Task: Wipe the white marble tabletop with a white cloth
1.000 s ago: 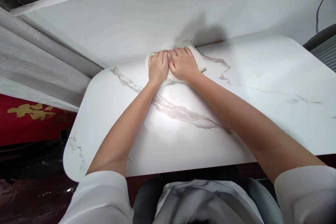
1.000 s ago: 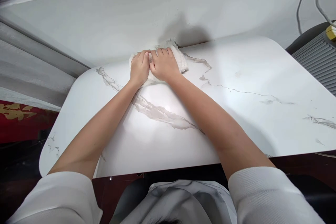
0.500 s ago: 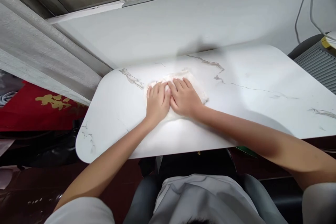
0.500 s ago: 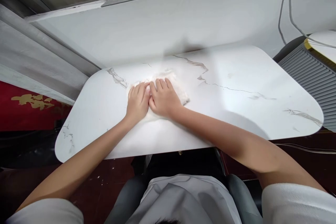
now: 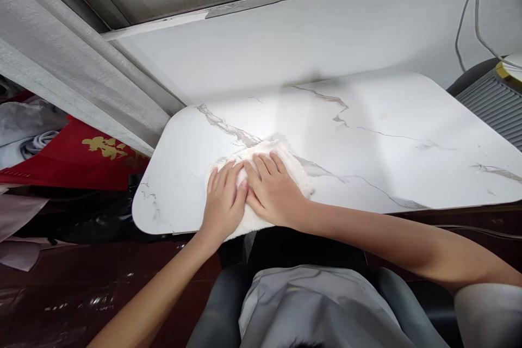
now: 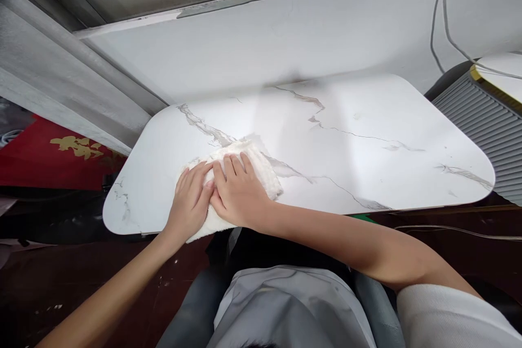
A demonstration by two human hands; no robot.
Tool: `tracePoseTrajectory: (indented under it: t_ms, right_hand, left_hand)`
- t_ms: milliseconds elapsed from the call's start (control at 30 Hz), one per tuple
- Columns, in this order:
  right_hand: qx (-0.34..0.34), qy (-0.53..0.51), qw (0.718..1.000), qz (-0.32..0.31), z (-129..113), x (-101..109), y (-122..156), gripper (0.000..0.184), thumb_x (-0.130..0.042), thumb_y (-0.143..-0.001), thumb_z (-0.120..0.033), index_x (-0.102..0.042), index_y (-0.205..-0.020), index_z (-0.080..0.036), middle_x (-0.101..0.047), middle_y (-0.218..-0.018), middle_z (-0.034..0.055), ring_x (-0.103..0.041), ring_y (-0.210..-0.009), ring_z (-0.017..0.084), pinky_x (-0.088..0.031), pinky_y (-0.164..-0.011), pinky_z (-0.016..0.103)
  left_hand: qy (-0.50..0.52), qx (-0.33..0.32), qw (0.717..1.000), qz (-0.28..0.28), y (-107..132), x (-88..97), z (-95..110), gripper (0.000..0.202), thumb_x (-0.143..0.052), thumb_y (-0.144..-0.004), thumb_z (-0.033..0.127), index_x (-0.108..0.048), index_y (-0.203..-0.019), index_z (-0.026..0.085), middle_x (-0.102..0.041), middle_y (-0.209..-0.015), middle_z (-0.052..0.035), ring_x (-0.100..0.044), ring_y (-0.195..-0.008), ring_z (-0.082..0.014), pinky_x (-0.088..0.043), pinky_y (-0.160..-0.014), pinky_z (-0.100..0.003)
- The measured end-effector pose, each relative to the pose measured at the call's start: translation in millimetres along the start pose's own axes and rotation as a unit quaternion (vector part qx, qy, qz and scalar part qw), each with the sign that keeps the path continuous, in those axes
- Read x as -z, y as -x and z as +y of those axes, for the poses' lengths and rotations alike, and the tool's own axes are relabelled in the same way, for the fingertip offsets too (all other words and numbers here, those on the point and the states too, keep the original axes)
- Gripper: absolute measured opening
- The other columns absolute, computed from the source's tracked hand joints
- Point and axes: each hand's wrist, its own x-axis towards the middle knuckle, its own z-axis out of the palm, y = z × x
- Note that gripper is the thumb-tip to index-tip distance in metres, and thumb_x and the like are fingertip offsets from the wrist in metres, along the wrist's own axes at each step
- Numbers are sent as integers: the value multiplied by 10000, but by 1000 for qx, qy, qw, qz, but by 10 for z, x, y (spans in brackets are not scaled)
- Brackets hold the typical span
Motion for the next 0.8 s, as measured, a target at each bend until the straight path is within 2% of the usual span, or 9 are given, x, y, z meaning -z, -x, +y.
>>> tracePoseTrajectory:
  t_ms: [133, 233, 333, 467, 600, 733, 800]
  right_hand:
    - [30, -29, 998, -49, 140, 21, -195, 476, -413, -994, -287, -524, -1401, -68, -515, -1400, 204, -466, -1299, 301, -336, -1147, 488]
    - [42, -14, 997, -57, 278, 5, -383, 442, -392, -1004, -273, -541, -1392, -123, -530, -1393, 165, -474, -1267, 278, -348, -1119, 452]
    - [59, 20, 995, -77, 410, -53, -623, 469, -332, -1017, -291, -505, -1429, -147, -536, -1396, 130, -472, -1249, 275, -298, -1124, 457]
    - [90, 36, 990, -99, 585, -183, -993, 510, -305, -1015, -331, -465, -1463, -147, -540, -1393, 111, -478, -1237, 269, -292, -1101, 431]
    - [35, 23, 997, -67, 724, -377, -1324, 470, -302, -1006, -290, -514, -1407, -168, -565, -1363, 90, -468, -1258, 248, -257, -1131, 420]
    - [-12, 19, 999, -48, 823, -552, -1588, 439, -292, -1007, -283, -532, -1354, -161, -565, -1339, 114, -456, -1264, 270, -221, -1140, 499]
    - [-29, 18, 998, -47, 866, -606, -1695, 427, -280, -1012, -281, -528, -1336, -154, -562, -1332, 129, -441, -1275, 284, -214, -1132, 545]
  left_hand:
    - [-7, 4, 1000, -2, -77, 60, -129, 405, -274, -1024, 350, -463, -1366, 240, -539, -1442, -91, -436, -1394, -249, -226, -1223, -542]
    - [-13, 5, 1000, 10, -195, 73, -220, 402, -287, -1016, 348, -475, -1359, 254, -553, -1424, -85, -457, -1371, -257, -245, -1213, -539]
    - [-16, 2, 999, 31, -395, 72, -349, 392, -304, -1000, 338, -506, -1325, 252, -585, -1379, -89, -497, -1321, -264, -268, -1201, -527]
    - [-22, -6, 999, 45, -760, 73, -597, 400, -316, -980, 343, -536, -1295, 231, -603, -1348, -94, -524, -1274, -261, -309, -1180, -492]
    - [-15, -8, 999, 38, -1173, 57, -836, 431, -308, -982, 351, -555, -1311, 222, -596, -1373, -97, -510, -1301, -266, -298, -1180, -491]
    - [13, 17, 999, 35, -1593, 12, -983, 410, -302, -993, 310, -620, -1242, 239, -576, -1422, -76, -461, -1367, -251, -254, -1204, -470]
    - [43, 40, 998, 28, -1784, -14, -1027, 391, -315, -986, 280, -651, -1180, 230, -610, -1385, -73, -497, -1331, -251, -285, -1188, -456]
